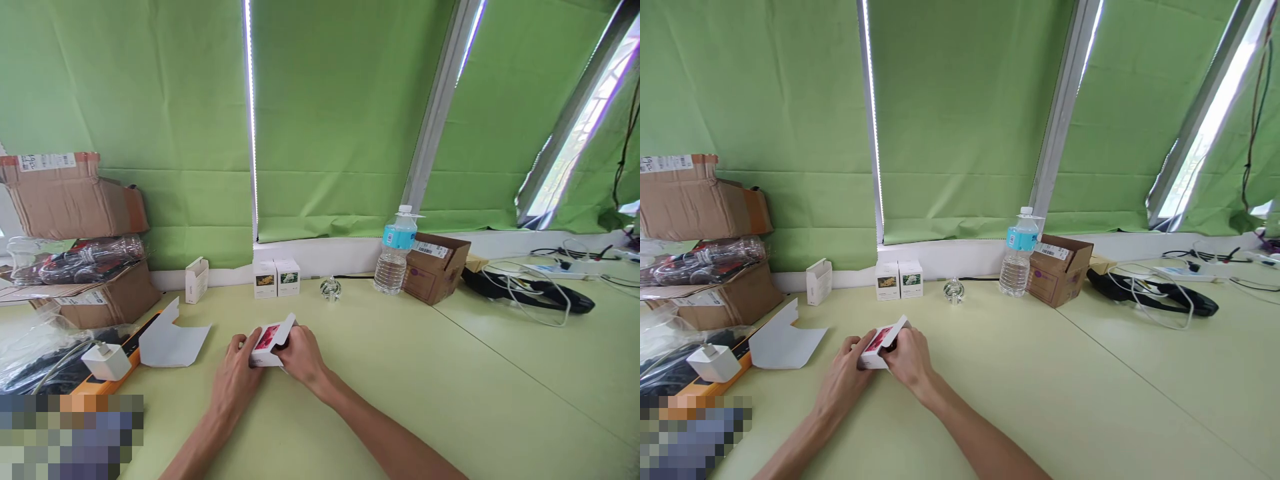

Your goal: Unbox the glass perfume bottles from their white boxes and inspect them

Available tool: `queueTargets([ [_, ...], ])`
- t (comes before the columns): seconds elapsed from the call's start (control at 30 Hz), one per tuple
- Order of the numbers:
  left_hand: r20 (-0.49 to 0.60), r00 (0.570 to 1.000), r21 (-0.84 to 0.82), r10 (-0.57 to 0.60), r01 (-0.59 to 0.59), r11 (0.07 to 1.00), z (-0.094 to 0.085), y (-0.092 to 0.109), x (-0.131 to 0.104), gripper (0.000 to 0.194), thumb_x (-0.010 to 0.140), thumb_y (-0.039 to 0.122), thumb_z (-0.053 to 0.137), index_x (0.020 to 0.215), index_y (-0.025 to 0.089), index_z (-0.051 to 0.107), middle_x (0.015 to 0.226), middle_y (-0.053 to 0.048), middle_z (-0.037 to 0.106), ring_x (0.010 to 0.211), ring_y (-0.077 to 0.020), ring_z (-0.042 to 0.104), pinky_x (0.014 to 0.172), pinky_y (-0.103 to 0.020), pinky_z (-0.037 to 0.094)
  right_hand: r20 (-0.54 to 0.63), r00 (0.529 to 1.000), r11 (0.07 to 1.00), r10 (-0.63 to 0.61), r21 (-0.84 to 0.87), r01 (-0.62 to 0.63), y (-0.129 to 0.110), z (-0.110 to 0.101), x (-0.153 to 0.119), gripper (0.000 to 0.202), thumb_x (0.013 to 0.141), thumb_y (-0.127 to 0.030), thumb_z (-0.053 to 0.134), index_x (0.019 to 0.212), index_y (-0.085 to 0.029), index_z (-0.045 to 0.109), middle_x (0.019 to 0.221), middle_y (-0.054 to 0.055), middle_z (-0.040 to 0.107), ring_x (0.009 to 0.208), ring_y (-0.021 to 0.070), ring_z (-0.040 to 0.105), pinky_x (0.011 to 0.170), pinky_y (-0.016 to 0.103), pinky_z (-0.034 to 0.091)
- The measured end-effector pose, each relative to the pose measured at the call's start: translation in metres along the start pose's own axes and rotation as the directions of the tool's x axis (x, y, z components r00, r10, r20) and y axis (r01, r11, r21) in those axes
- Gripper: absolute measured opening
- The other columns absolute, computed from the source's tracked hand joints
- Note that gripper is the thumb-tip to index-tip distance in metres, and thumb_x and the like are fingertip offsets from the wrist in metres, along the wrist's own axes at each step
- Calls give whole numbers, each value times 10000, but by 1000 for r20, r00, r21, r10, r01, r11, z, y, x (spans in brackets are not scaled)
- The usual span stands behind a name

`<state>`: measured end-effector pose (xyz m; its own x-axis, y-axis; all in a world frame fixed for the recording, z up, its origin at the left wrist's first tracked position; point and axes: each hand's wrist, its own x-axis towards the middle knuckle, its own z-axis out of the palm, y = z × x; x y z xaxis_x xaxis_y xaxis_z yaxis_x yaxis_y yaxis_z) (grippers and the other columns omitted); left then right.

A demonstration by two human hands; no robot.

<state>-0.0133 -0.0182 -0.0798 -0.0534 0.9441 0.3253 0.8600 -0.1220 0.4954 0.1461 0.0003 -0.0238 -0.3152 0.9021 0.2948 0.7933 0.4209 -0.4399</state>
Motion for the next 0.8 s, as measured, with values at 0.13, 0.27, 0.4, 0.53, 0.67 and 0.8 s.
queueTargets([
  [0.13, -31, 998, 57, 61, -59, 997, 0, -4, 3, 489, 828, 201, 555, 1291, 353, 516, 1270, -51, 494, 1016, -210, 582, 724, -253, 434, -23, 999, 999, -25, -38, 24, -1, -8, 3, 157, 764, -268, 579, 662, -213, 684, 628, 4, 657, 554, 111, 530, 516, 223, 256],
  [0.27, -44, 997, 77, 68, -64, 995, -1, -3, 4, 426, 843, 249, 560, 1259, 343, 550, 1238, -37, 541, 1022, -215, 579, 749, -266, 439, -27, 1000, 995, 12, -103, -15, -6, -17, 4, 151, 741, -248, 578, 640, -212, 685, 615, 18, 660, 539, 118, 547, 511, 229, 255],
  [0.4, -37, 998, 64, 46, -43, 997, -2, -2, 6, 385, 850, 251, 550, 1226, 328, 576, 1159, -31, 605, 1038, -217, 584, 810, -285, 451, -45, 999, 991, 28, -129, -33, -10, -26, 4, 175, 746, -277, 574, 622, -214, 681, 588, 26, 650, 523, 128, 545, 504, 239, 256],
  [0.53, -117, 980, 28, 161, -159, 987, -3, 0, 4, 474, 815, 267, 608, 1280, 272, 523, 1322, -63, 536, 1185, -248, 526, 953, -344, 443, -59, 998, 992, 22, -126, -29, -13, -28, 4, 172, 737, -263, 560, 615, -216, 672, 599, 28, 660, 525, 133, 548, 499, 250, 248],
  [0.67, -192, 903, -52, 385, -401, 914, -3, 7, 1, 613, 829, 285, 601, 1399, 246, 378, 1414, -78, 476, 1272, -246, 478, 1053, -361, 408, -47, 998, 990, 33, -137, -39, -17, -26, 2, 170, 739, -255, 549, 634, -213, 675, 651, 41, 685, 562, 146, 574, 506, 257, 243],
  [0.8, -210, 884, -107, 417, -445, 889, -2, 7, 1, 535, 838, 196, 551, 1354, 284, 440, 1300, -38, 596, 1174, -217, 578, 1004, -321, 469, -29, 999, 991, 17, -129, -21, -19, -29, 1, 151, 727, -259, 562, 634, -221, 675, 638, 32, 677, 560, 143, 572, 504, 249, 250],
])
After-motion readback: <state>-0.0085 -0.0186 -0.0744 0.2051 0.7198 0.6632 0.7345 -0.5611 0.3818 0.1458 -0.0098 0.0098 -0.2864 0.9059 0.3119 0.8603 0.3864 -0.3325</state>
